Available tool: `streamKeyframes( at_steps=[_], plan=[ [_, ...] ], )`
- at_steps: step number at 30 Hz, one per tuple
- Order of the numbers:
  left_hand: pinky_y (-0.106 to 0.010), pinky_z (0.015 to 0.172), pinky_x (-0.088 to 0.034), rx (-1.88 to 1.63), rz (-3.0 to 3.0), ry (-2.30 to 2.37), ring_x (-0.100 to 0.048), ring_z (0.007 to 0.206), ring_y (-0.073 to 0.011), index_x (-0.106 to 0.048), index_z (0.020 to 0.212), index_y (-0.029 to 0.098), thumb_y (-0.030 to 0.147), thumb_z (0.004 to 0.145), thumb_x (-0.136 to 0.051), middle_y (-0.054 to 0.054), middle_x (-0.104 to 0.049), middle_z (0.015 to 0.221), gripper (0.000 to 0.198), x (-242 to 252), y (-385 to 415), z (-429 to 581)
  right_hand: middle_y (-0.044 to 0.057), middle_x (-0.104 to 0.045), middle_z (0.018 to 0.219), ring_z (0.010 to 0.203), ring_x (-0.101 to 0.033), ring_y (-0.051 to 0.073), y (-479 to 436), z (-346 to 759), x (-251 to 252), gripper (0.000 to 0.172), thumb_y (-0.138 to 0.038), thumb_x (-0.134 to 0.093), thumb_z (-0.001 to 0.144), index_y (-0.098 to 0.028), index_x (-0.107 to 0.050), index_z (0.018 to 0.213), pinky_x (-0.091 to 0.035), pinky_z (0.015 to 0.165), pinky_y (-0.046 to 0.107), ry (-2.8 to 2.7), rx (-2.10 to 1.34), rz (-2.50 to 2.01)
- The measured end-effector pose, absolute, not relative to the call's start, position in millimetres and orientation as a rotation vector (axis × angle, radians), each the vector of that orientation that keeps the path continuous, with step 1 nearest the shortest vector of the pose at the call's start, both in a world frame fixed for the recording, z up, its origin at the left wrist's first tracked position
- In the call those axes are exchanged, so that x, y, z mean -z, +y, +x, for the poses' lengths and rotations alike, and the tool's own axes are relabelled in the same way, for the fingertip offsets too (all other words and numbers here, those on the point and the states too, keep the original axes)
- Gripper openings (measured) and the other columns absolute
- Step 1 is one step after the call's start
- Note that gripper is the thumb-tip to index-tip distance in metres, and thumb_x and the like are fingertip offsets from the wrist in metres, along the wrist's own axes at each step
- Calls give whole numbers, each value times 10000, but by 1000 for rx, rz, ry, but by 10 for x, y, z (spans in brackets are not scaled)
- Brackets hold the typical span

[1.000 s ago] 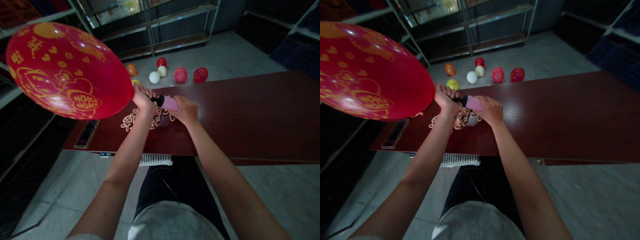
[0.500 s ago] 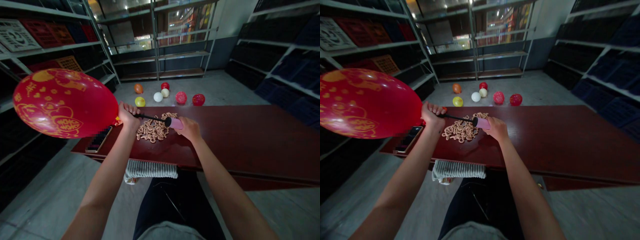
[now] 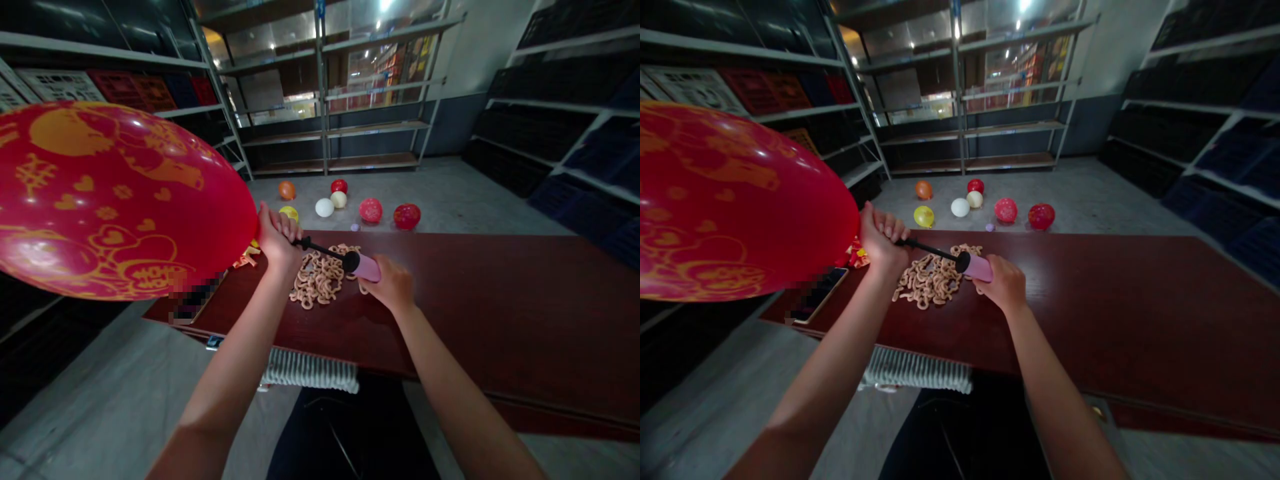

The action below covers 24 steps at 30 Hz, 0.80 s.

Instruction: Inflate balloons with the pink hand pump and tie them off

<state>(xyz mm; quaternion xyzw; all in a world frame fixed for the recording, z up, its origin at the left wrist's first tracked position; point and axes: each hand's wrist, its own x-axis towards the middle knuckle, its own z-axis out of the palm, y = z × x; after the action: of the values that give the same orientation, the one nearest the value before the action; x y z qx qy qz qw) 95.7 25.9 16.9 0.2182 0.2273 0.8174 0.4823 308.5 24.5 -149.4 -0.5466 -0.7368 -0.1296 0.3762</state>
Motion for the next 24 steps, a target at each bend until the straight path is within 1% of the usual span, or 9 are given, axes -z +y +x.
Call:
streamKeyframes(
  at_steps=[4, 9, 12, 16, 21, 24],
  plan=[
    [-235, 356, -187, -1959, 584, 527, -194, 310, -60, -272, 521, 191, 375, 1018, -472, 68, -224, 404, 566, -66, 408, 1293, 58, -717, 804, 723, -661, 223, 265, 3073, 1489, 335, -467, -678, 785, -196, -645, 978, -385, 626, 291, -1817, 292, -1389],
    [-231, 335, -177, -1878, 604, 595, -214, 297, -60, -279, 513, 197, 443, 962, -565, 72, -241, 390, 587, 209, 601, 1783, 50, -709, 776, 706, -652, 215, 291, 3067, 1478, 322, -492, -666, 800, -203, -639, 941, -353, 611, 282, -1713, 302, -1439],
    [-230, 323, -160, -1851, 590, 615, -222, 290, -62, -280, 506, 200, 453, 939, -591, 73, -241, 385, 590, 316, 675, 1964, 48, -698, 748, 693, -640, 217, 301, 3083, 1477, 336, -516, -653, 805, -203, -631, 926, -336, 607, 283, -1663, 324, -1496],
    [-229, 324, -161, -1819, 593, 616, -221, 288, -62, -277, 498, 199, 434, 933, -598, 71, -240, 384, 590, 348, 716, 1974, 41, -694, 748, 698, -636, 211, 306, 3094, 1473, 325, -513, -658, 806, -209, -619, 913, -321, 610, 283, -1657, 342, -1520],
    [-232, 357, -228, -1829, 534, 629, -240, 307, -67, -273, 507, 197, 434, 936, -603, 70, -249, 387, 590, 432, 691, 1772, 30, -695, 778, 714, -639, 198, 299, 3077, 1459, 277, -472, -673, 815, -210, -620, 890, -314, 622, 286, -1771, 348, -1498],
    [-234, 369, -214, -1835, 448, 645, -222, 313, -67, -254, 515, 193, 407, 962, -570, 70, -231, 385, 588, 489, 629, 1634, 28, -703, 806, 722, -640, 193, 278, 3059, 1454, 260, -448, -681, 817, -212, -633, 915, -315, 625, 289, -1875, 346, -1473]
  ],
)
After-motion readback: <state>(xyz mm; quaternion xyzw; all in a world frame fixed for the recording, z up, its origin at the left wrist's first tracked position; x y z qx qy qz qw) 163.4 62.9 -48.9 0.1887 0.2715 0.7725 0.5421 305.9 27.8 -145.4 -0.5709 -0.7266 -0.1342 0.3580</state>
